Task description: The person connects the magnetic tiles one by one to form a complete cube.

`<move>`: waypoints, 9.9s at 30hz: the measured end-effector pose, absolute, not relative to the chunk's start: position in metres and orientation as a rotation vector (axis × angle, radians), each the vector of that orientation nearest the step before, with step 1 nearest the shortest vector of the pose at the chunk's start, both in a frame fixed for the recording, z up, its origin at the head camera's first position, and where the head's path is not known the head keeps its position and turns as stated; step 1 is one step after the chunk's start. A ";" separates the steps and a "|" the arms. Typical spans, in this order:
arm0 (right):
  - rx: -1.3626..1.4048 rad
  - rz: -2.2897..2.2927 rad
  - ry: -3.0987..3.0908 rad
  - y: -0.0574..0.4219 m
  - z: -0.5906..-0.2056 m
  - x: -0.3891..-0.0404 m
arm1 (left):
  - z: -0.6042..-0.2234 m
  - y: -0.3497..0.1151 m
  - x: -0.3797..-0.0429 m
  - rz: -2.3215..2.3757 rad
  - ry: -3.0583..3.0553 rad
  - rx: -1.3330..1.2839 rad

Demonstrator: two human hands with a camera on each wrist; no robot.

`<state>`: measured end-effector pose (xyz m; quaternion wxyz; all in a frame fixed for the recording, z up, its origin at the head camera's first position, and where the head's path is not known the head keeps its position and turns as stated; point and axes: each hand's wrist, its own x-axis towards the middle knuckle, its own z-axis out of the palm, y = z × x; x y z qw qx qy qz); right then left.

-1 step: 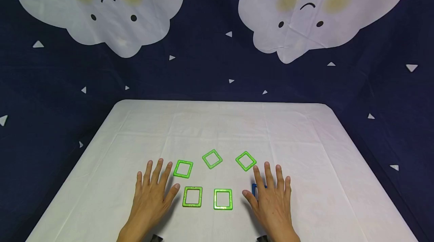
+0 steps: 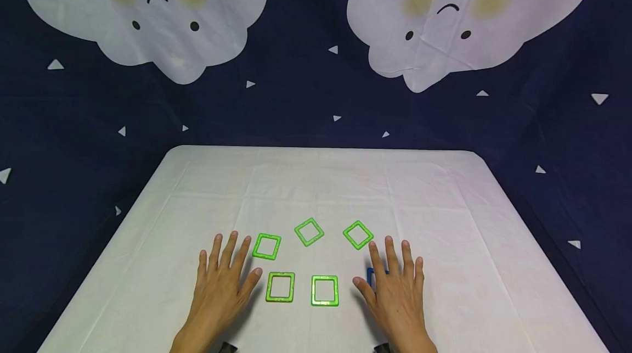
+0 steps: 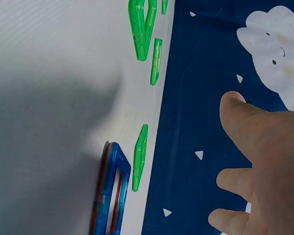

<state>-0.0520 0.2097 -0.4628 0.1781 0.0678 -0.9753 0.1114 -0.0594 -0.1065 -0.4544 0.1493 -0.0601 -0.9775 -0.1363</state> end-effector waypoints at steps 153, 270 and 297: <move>0.462 0.319 -2.837 0.165 -0.477 -0.080 | -0.469 -0.085 -0.061 -0.539 -2.939 -0.486; 0.406 1.295 -2.404 0.146 -0.461 -0.089 | -0.476 -0.048 -0.057 -0.493 -2.845 -0.710; 0.570 1.213 -2.360 0.151 -0.485 -0.095 | -0.477 -0.050 -0.060 -0.503 -2.854 -0.676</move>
